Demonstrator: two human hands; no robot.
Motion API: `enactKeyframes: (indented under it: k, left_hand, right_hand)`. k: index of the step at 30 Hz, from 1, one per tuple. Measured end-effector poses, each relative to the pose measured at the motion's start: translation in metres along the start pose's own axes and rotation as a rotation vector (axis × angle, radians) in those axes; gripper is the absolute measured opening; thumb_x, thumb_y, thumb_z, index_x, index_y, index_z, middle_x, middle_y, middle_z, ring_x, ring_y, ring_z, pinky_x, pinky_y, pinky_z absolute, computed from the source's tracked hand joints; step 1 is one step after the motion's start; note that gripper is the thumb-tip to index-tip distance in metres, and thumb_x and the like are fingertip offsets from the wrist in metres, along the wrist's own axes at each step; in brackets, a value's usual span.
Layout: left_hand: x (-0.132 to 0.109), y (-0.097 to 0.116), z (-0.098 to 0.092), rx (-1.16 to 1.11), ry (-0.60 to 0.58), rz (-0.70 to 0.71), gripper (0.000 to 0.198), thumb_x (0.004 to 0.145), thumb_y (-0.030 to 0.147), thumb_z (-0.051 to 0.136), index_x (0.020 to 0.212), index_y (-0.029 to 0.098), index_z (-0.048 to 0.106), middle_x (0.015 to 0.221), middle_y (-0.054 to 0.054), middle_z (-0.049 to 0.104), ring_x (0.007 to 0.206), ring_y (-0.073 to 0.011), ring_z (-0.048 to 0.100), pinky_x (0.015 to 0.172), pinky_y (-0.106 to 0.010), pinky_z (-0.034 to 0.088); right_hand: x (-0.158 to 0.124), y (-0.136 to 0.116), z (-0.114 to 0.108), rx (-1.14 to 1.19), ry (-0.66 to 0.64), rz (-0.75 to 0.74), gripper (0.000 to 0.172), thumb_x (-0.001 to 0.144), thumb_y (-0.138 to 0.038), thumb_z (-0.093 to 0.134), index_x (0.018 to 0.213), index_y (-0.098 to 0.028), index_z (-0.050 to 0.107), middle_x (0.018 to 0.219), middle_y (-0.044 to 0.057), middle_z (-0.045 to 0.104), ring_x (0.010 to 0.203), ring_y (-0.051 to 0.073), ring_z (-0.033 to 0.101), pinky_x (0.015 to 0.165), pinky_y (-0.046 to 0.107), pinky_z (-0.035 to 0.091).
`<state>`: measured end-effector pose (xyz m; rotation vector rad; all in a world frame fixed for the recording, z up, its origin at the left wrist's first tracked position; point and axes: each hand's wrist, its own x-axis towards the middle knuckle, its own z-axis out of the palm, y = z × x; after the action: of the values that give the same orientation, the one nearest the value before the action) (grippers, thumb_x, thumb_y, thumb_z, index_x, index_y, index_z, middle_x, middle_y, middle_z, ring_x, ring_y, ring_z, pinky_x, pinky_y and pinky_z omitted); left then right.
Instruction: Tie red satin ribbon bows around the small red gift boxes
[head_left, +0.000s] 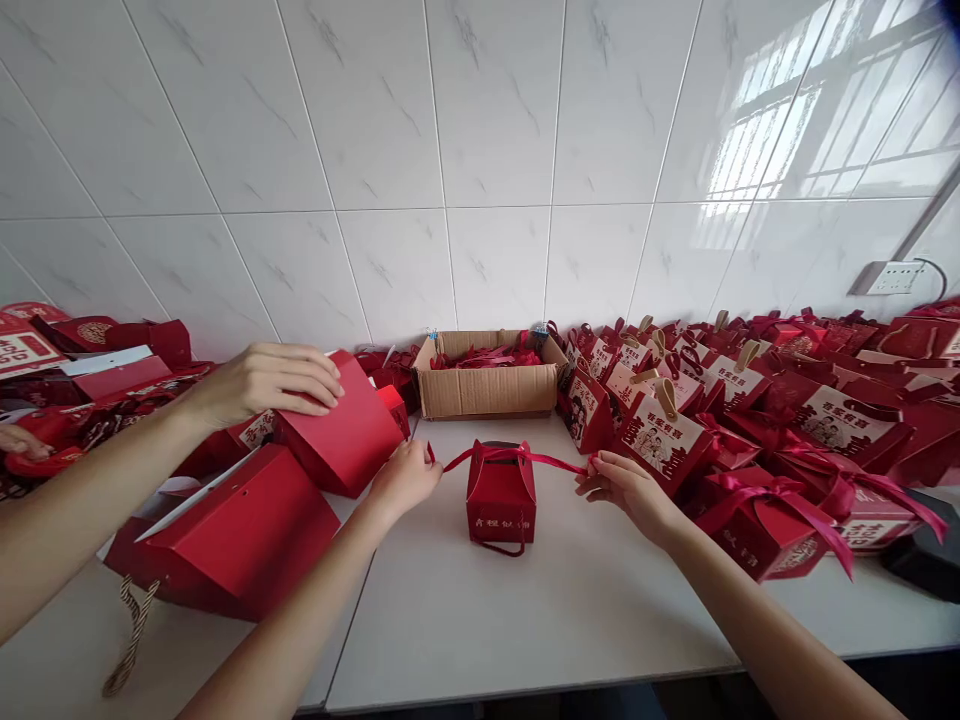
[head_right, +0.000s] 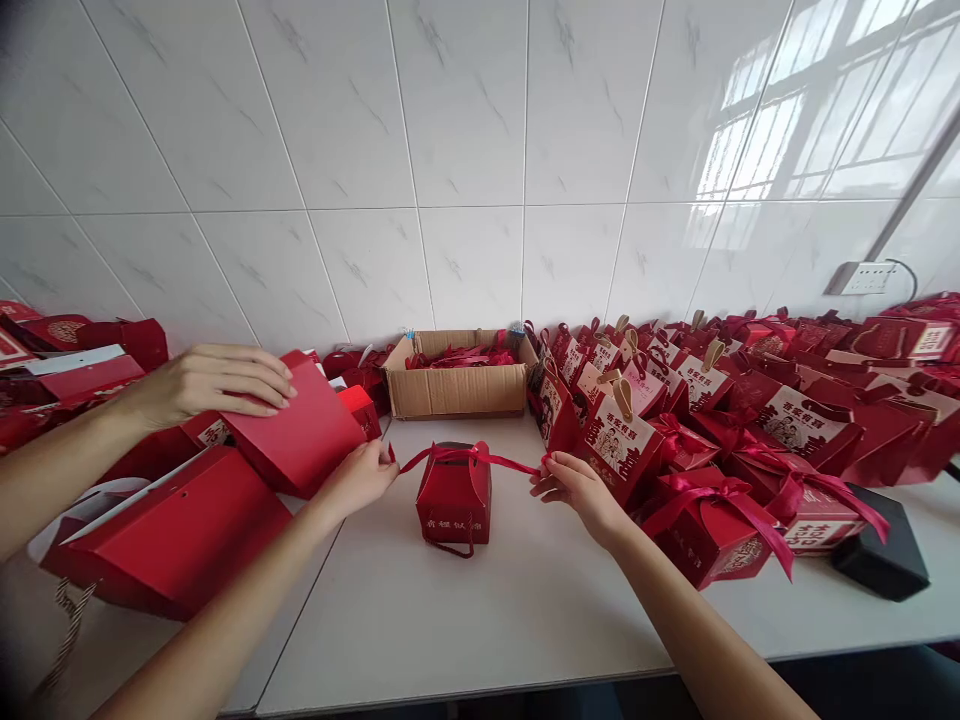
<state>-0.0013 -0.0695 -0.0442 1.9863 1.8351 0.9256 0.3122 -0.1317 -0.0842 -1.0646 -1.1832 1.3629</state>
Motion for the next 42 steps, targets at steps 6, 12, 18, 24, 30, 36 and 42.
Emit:
enactKeyframes:
  k: [6, 12, 18, 24, 30, 36, 42]
  left_hand:
    - [-0.014, 0.048, -0.008, 0.043, 0.0, 0.485, 0.044, 0.076, 0.02, 0.048, 0.12, 0.019, 0.044, 0.129, -0.01, 0.048, 0.124, -0.0238, 0.039, 0.104, -0.039, 0.032]
    - [-0.013, 0.083, -0.009, 0.219, -0.407, 0.654, 0.04, 0.071, 0.029, 0.056, 0.111, 0.023, 0.053, 0.116, -0.005, 0.058, 0.114, -0.0272, 0.046, 0.104, -0.047, 0.029]
    - [-0.008, 0.084, -0.006, 0.271, -0.462, 0.617, 0.02, 0.07, 0.027, 0.054, 0.089, 0.022, 0.058, 0.095, -0.004, 0.058, 0.09, -0.0221, 0.054, 0.075, -0.032, 0.044]
    - [-0.01, 0.078, 0.008, 0.28, -0.425, 0.61, 0.015, 0.073, 0.022, 0.051, 0.086, 0.02, 0.058, 0.088, -0.004, 0.061, 0.088, -0.0229, 0.055, 0.073, -0.032, 0.044]
    - [-0.011, 0.062, 0.007, -0.073, -0.337, 0.413, 0.052, 0.076, 0.037, 0.058, 0.126, 0.026, 0.044, 0.128, -0.007, 0.05, 0.116, -0.0265, 0.047, 0.092, -0.036, 0.041]
    - [0.011, 0.015, 0.012, -0.508, -0.263, 0.127, 0.046, 0.088, 0.056, 0.03, 0.099, 0.02, 0.057, 0.108, -0.008, 0.059, 0.11, -0.0249, 0.05, 0.1, -0.04, 0.033]
    - [0.008, -0.008, 0.027, -0.587, -0.371, 0.183, 0.045, 0.086, 0.057, 0.035, 0.081, 0.018, 0.057, 0.082, -0.003, 0.059, 0.084, -0.0191, 0.054, 0.085, -0.034, 0.041]
  right_hand:
    - [0.005, 0.003, 0.013, 0.107, -0.03, -0.048, 0.028, 0.081, -0.044, 0.057, 0.073, -0.018, 0.056, 0.08, 0.004, 0.063, 0.077, 0.018, 0.061, 0.073, 0.032, 0.044]
    - [0.008, 0.007, 0.013, 0.161, -0.008, -0.054, 0.027, 0.082, -0.043, 0.058, 0.073, -0.018, 0.057, 0.077, 0.004, 0.064, 0.075, 0.017, 0.061, 0.071, 0.03, 0.043]
    - [0.01, 0.006, 0.014, 0.198, -0.009, -0.041, 0.026, 0.081, -0.043, 0.059, 0.073, -0.018, 0.056, 0.076, 0.003, 0.065, 0.073, 0.017, 0.061, 0.07, 0.03, 0.043]
    - [0.014, 0.008, 0.018, 0.191, -0.034, -0.034, 0.026, 0.083, -0.042, 0.057, 0.074, -0.018, 0.055, 0.076, 0.003, 0.065, 0.074, 0.017, 0.061, 0.07, 0.029, 0.043]
    - [0.012, 0.009, 0.018, 0.206, -0.021, -0.023, 0.027, 0.082, -0.043, 0.059, 0.073, -0.018, 0.056, 0.076, 0.004, 0.065, 0.074, 0.017, 0.061, 0.07, 0.029, 0.043]
    - [0.013, 0.015, 0.016, 0.307, -0.01, 0.016, 0.022, 0.079, -0.039, 0.062, 0.074, -0.018, 0.059, 0.076, 0.003, 0.065, 0.072, 0.016, 0.061, 0.068, 0.028, 0.043]
    - [0.016, 0.023, 0.013, 0.4, -0.021, 0.081, 0.022, 0.079, -0.04, 0.061, 0.074, -0.019, 0.059, 0.073, 0.001, 0.063, 0.068, 0.014, 0.058, 0.065, 0.027, 0.043]
